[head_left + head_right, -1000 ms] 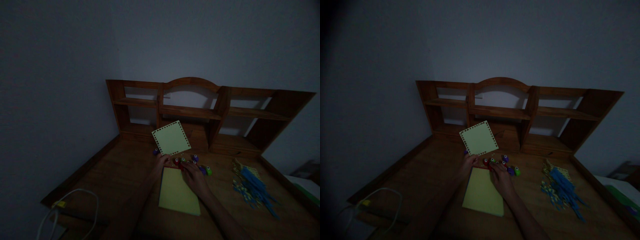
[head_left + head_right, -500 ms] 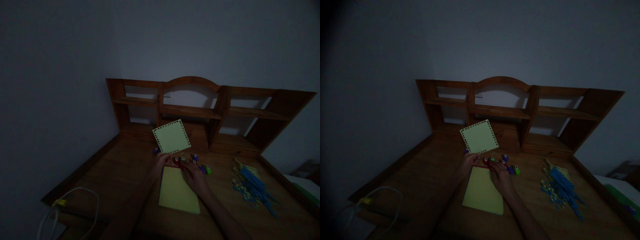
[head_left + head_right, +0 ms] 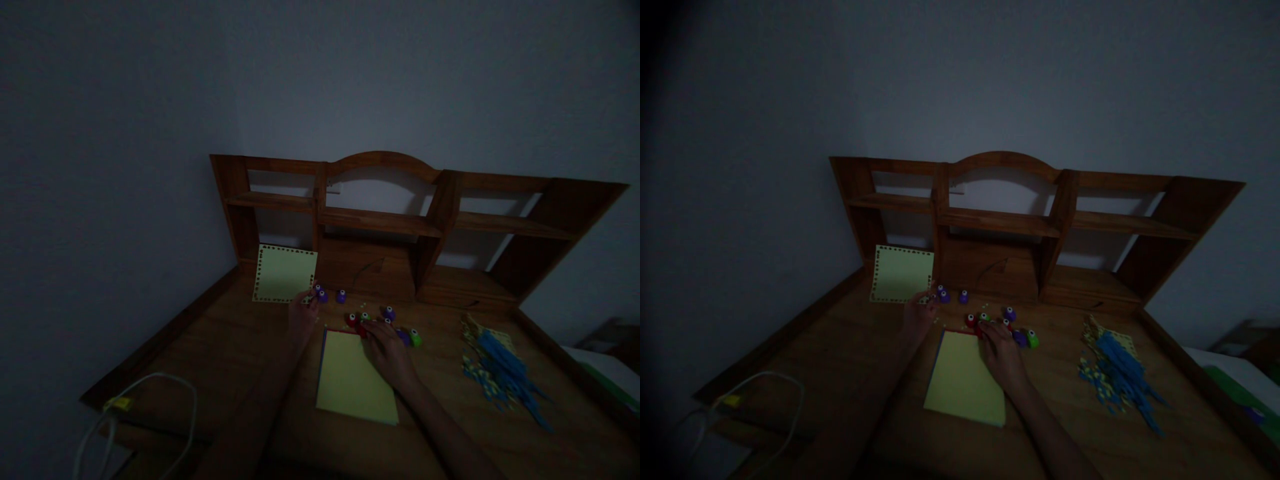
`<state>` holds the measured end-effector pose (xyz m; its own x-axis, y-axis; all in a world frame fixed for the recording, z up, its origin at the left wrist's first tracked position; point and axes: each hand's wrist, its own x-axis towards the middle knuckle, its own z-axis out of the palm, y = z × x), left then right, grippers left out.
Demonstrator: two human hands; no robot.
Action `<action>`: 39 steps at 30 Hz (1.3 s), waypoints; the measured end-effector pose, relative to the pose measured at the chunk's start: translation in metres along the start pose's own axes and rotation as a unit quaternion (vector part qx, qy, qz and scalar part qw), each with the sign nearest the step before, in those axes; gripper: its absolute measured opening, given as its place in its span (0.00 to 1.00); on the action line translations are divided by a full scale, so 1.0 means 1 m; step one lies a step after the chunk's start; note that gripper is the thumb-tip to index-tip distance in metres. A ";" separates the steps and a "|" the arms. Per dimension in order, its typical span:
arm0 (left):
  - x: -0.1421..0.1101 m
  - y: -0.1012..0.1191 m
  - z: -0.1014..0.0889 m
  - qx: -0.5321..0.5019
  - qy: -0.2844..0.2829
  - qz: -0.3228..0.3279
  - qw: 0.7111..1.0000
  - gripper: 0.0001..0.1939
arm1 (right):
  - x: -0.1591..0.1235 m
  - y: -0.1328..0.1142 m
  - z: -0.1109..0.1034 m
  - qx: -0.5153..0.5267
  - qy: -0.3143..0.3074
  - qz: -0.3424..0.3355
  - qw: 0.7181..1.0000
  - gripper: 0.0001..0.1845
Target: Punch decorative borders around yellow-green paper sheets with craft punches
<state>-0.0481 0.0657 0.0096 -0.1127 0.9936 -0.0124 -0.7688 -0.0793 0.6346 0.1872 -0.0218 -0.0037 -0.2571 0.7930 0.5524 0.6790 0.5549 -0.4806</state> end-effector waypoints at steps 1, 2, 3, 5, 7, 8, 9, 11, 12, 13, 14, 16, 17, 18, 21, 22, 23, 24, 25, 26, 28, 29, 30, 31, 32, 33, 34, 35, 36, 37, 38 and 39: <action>0.003 0.001 -0.003 -0.035 0.006 -0.005 0.999 0.05 | 0.000 0.000 0.000 -0.003 0.000 0.001 1.000 0.20; 0.006 0.002 -0.005 -0.065 0.012 -0.007 0.998 0.06 | 0.000 -0.001 -0.001 -0.005 0.000 0.002 1.000 0.20; 0.008 0.003 -0.008 -0.089 0.018 -0.006 0.996 0.07 | 0.001 -0.001 -0.001 -0.006 0.000 0.002 1.000 0.19; 0.013 0.006 -0.014 -0.116 0.033 0.003 0.993 0.10 | 0.001 -0.002 -0.002 -0.001 0.004 0.001 1.000 0.19; 0.017 0.009 -0.019 -0.137 0.057 0.010 0.989 0.10 | 0.001 -0.003 -0.003 0.003 0.007 -0.005 1.000 0.19; 0.018 0.010 -0.021 -0.144 0.067 0.011 0.987 0.09 | 0.001 -0.003 -0.003 0.003 0.008 -0.008 1.000 0.19; 0.019 0.011 -0.023 -0.149 0.074 0.013 0.986 0.09 | 0.001 -0.003 -0.004 0.002 0.008 -0.009 1.000 0.19; 0.021 0.011 -0.025 -0.153 0.075 0.016 0.985 0.10 | 0.001 -0.003 -0.004 0.000 0.007 -0.009 1.000 0.19; 0.021 0.011 -0.026 -0.156 0.073 0.018 0.985 0.11 | 0.001 -0.003 -0.004 -0.001 0.006 -0.008 1.000 0.20; 0.022 0.010 -0.026 -0.158 0.069 0.019 0.985 0.11 | 0.001 -0.003 -0.005 -0.001 0.007 -0.007 1.000 0.20; 0.022 0.009 -0.026 -0.158 0.067 0.020 0.985 0.12 | 0.001 -0.004 -0.005 -0.001 0.009 -0.006 1.000 0.20; 0.023 0.008 -0.026 -0.155 0.062 0.016 0.986 0.12 | 0.001 -0.005 -0.006 0.001 0.014 -0.008 1.000 0.19; 0.023 0.007 -0.026 -0.155 0.059 0.012 0.986 0.12 | 0.001 -0.006 -0.006 0.002 0.018 -0.010 1.000 0.19; 0.024 0.006 -0.027 -0.156 0.057 0.007 0.986 0.12 | 0.001 -0.006 -0.006 0.002 0.022 -0.013 1.000 0.19; 0.024 0.005 -0.028 -0.162 0.061 -0.005 0.985 0.13 | -0.001 -0.006 -0.005 0.000 0.034 -0.022 0.999 0.19; 0.024 0.005 -0.028 -0.164 0.064 -0.009 0.984 0.13 | -0.002 -0.006 -0.004 -0.003 0.037 -0.025 0.999 0.19; 0.024 0.005 -0.028 -0.166 0.065 -0.012 0.984 0.13 | -0.003 -0.005 -0.003 -0.007 0.039 -0.030 0.999 0.19; 0.023 0.005 -0.028 -0.168 0.065 -0.015 0.983 0.13 | -0.003 -0.005 -0.002 -0.012 0.039 -0.037 0.998 0.19; 0.023 0.005 -0.027 -0.170 0.063 -0.017 0.983 0.12 | -0.001 -0.006 -0.001 -0.019 0.038 -0.045 0.998 0.19; 0.022 0.004 -0.027 -0.170 0.063 -0.014 0.983 0.12 | 0.003 -0.007 0.001 -0.028 0.035 -0.050 0.998 0.19; 0.021 0.003 -0.024 -0.169 0.070 -0.008 0.983 0.12 | 0.016 -0.013 0.005 -0.055 0.024 -0.053 0.997 0.18; 0.021 0.003 -0.023 -0.169 0.076 -0.007 0.983 0.12 | 0.027 -0.018 0.008 -0.070 0.015 -0.049 0.996 0.17; 0.021 0.003 -0.023 -0.169 0.085 -0.016 0.982 0.11 | 0.039 -0.023 0.012 -0.082 0.004 -0.043 0.996 0.16; 0.021 0.003 -0.022 -0.169 0.090 -0.018 0.981 0.11 | 0.053 -0.030 0.016 -0.089 -0.008 -0.035 0.995 0.15; 0.021 0.003 -0.022 -0.170 0.093 -0.020 0.981 0.11 | 0.067 -0.037 0.022 -0.090 -0.028 -0.026 0.995 0.15; 0.022 0.004 -0.022 -0.171 0.095 -0.018 0.981 0.11 | 0.082 -0.044 0.029 -0.089 -0.067 -0.014 0.994 0.16; 0.022 0.004 -0.023 -0.172 0.095 -0.014 0.980 0.11 | 0.096 -0.051 0.036 -0.093 -0.110 0.000 0.990 0.17; 0.023 0.005 -0.024 -0.173 0.096 -0.008 0.980 0.11 | 0.109 -0.057 0.045 -0.101 -0.151 0.016 0.983 0.18; 0.024 0.006 -0.025 -0.175 0.098 -0.003 0.980 0.11 | 0.120 -0.063 0.054 -0.117 -0.187 0.034 0.975 0.19; 0.025 0.007 -0.026 -0.175 0.100 0.002 0.979 0.11 | 0.130 -0.066 0.063 -0.125 -0.196 0.040 0.972 0.20; 0.025 0.008 -0.028 -0.176 0.103 0.005 0.979 0.11 | 0.138 -0.069 0.072 -0.132 -0.200 0.046 0.970 0.19; 0.026 0.009 -0.029 -0.175 0.106 0.008 0.979 0.11 | 0.144 -0.070 0.081 -0.140 -0.203 0.052 0.968 0.18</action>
<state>-0.0763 0.0885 -0.0074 -0.2253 0.9560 -0.1880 -0.9306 -0.1541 0.3320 0.0472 0.0733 0.0545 -0.3885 0.9055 0.1706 0.8602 0.4228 -0.2850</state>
